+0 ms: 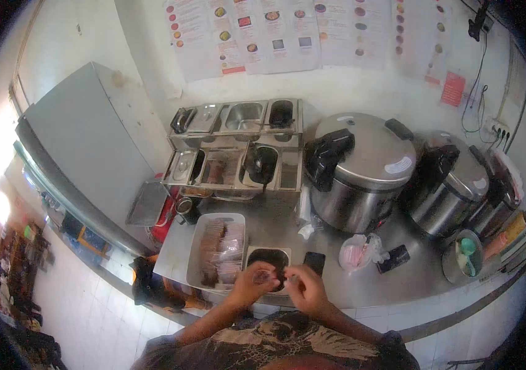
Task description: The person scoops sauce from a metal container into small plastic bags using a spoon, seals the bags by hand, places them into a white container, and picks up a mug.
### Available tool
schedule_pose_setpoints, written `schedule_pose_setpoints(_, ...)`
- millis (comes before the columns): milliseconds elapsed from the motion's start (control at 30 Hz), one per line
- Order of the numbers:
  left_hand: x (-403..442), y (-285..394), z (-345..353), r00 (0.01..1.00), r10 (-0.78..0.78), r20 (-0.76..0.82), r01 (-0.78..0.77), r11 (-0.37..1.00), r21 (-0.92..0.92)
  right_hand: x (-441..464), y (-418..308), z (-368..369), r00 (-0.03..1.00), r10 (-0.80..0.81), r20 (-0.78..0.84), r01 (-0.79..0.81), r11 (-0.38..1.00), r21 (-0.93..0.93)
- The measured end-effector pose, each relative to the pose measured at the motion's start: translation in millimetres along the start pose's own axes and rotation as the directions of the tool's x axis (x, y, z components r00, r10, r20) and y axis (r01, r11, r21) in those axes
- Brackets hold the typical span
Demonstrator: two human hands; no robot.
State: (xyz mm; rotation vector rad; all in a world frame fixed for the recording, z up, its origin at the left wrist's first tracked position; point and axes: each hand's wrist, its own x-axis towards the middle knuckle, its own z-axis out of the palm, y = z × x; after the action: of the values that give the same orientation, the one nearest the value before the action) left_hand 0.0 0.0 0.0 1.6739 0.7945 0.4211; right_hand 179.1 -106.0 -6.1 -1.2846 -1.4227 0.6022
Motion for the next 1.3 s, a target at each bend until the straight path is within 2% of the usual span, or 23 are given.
schedule_pose_setpoints(67, -7.6, 8.3, 3.9, 0.996, -0.025, -0.085, -0.005, 0.94, -0.341, 0.8, 5.5, 3.5, 0.992, 0.127, -0.022, -0.128, 0.991, -0.039)
schedule_pose_setpoints(167, 0.9, -13.7, 9.1, 0.995, -0.007, -0.099, -0.05, 0.827, -0.56, -3.5, 29.9, 13.4, 0.932, 0.261, 0.252, -0.251, 0.965, -0.073)
schedule_pose_setpoints(200, -2.1, -15.3, 10.5, 0.994, -0.035, -0.103, -0.039, 0.771, -0.636, -10.1, 29.3, 17.6, 0.917, 0.291, 0.275, -0.32, 0.945, 0.066)
schedule_pose_setpoints(300, -0.1, -26.6, 1.7, 0.988, -0.084, -0.13, -0.035, 0.697, -0.717, -9.0, 35.7, 18.9, 0.936, 0.162, 0.312, -0.172, 0.985, 0.005)
schedule_pose_setpoints(367, 1.0, -43.0, -4.8, 0.983, -0.033, -0.179, -0.124, 0.594, -0.794, -8.2, 31.4, 13.4, 0.976, 0.175, 0.133, -0.183, 0.982, 0.05)
schedule_pose_setpoints(400, -5.4, -40.6, -7.5, 0.975, -0.035, -0.221, -0.153, 0.618, -0.771, -1.9, 20.8, 3.0, 0.946, 0.323, 0.002, -0.323, 0.946, -0.007)
schedule_pose_setpoints(433, -8.4, -34.5, -13.0, 0.962, -0.01, -0.271, -0.201, 0.646, -0.737, 2.8, 24.4, -5.2, 0.942, 0.31, -0.131, -0.323, 0.942, -0.092)
schedule_pose_setpoints(467, -16.9, -27.6, -16.7, 0.953, -0.045, -0.298, -0.177, 0.718, -0.674, 5.1, 26.3, -14.5, 0.931, 0.299, -0.207, -0.331, 0.933, -0.141)
schedule_pose_setpoints(533, -30.6, -15.0, -24.5, 0.933, -0.073, -0.352, -0.129, 0.847, -0.516, 0.2, 46.2, -29.4, 0.937, 0.179, -0.299, -0.289, 0.88, -0.378)
schedule_pose_setpoints(633, -43.7, -47.8, -27.9, 0.937, -0.138, -0.32, -0.061, 0.838, -0.542, -11.0, 67.7, -38.7, 0.871, 0.477, -0.117, -0.483, 0.79, -0.378)
schedule_pose_setpoints(667, -48.6, -60.5, -27.3, 0.964, -0.103, -0.246, -0.075, 0.781, -0.621, -9.0, 71.8, -36.5, 0.833, 0.552, -0.026, -0.522, 0.77, -0.367)
schedule_pose_setpoints(767, -66.5, -58.5, -11.7, 0.919, -0.337, -0.204, 0.151, 0.78, -0.608, -21.3, 113.1, -10.2, 0.797, 0.603, 0.027, -0.602, 0.798, -0.027)
schedule_pose_setpoints(800, -69.8, -58.6, -10.0, 0.922, -0.334, -0.194, 0.187, 0.825, -0.533, -21.3, 120.2, 4.0, 0.842, 0.54, -0.006, -0.522, 0.816, 0.248)
schedule_pose_setpoints(900, -76.4, -52.5, -15.0, 0.884, -0.467, -0.037, 0.402, 0.798, -0.449, -11.0, 124.1, 16.7, 0.786, 0.616, 0.04, -0.604, 0.754, 0.26)
schedule_pose_setpoints(933, -77.5, -57.1, -14.2, 0.875, -0.48, -0.06, 0.413, 0.806, -0.424, -7.3, 120.2, 21.1, 0.796, 0.605, -0.019, -0.597, 0.79, 0.139)
schedule_pose_setpoints(1000, -78.4, -77.9, -8.0, 0.857, -0.503, -0.107, 0.436, 0.821, -0.37, 2.4, 99.5, 20.3, 0.874, 0.483, -0.06, -0.482, 0.876, 0.024)
schedule_pose_setpoints(1033, -75.8, -93.1, -4.5, 0.817, -0.575, -0.054, 0.46, 0.704, -0.541, 6.1, 91.9, 19.9, 0.906, 0.417, -0.075, -0.42, 0.907, -0.035)
schedule_pose_setpoints(1100, -65.9, -126.2, 2.5, 0.736, -0.669, 0.098, 0.457, 0.385, -0.802, 14.6, 96.9, 18.6, 0.97, 0.243, 0.001, -0.241, 0.961, -0.137)
schedule_pose_setpoints(1133, -60.4, -133.7, 5.6, 0.745, -0.664, 0.067, 0.383, 0.343, -0.857, 18.9, 99.8, 18.4, 0.987, 0.156, 0.043, -0.146, 0.972, -0.183)
schedule_pose_setpoints(1200, -49.0, -147.1, 12.6, 0.756, -0.655, 0.007, 0.227, 0.252, -0.941, 25.2, 105.9, 23.7, 0.973, 0.179, 0.143, -0.146, 0.966, -0.214)
schedule_pose_setpoints(1300, -36.0, -159.3, 18.5, 0.745, -0.665, -0.053, 0.168, 0.264, -0.95, 29.6, 108.3, 23.7, 0.931, 0.181, 0.315, -0.12, 0.971, -0.205)
